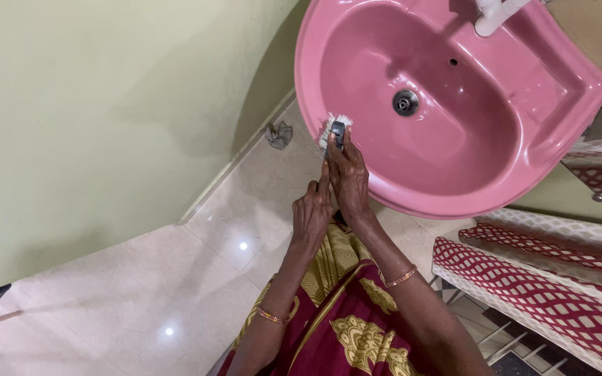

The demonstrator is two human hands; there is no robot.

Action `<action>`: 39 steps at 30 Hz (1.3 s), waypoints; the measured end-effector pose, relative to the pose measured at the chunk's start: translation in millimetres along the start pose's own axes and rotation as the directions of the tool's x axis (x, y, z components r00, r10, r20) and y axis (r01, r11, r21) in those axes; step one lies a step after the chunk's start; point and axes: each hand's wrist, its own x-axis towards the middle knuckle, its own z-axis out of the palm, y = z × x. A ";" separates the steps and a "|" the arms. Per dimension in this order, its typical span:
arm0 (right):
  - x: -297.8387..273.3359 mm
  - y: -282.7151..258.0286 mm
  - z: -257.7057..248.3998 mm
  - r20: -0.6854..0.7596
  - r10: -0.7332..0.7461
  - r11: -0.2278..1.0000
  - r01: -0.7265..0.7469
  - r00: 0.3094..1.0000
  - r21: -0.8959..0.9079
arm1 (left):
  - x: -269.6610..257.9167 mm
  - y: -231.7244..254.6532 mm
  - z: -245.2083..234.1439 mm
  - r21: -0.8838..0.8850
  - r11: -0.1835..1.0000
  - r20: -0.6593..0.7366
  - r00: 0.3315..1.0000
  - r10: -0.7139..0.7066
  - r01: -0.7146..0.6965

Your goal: The person scrubs a pink bathroom sink with a small brush, focusing on the basin, drain, and faucet area. They rinse the brush under running water and continue scrubbing different sections of the sink surface.

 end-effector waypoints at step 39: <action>46.9 28.3 -36.0 0.271 0.084 0.945 -0.163 0.959 0.285 | 19.9 59.7 62.1 0.295 0.950 -0.064 0.995 -0.082 0.097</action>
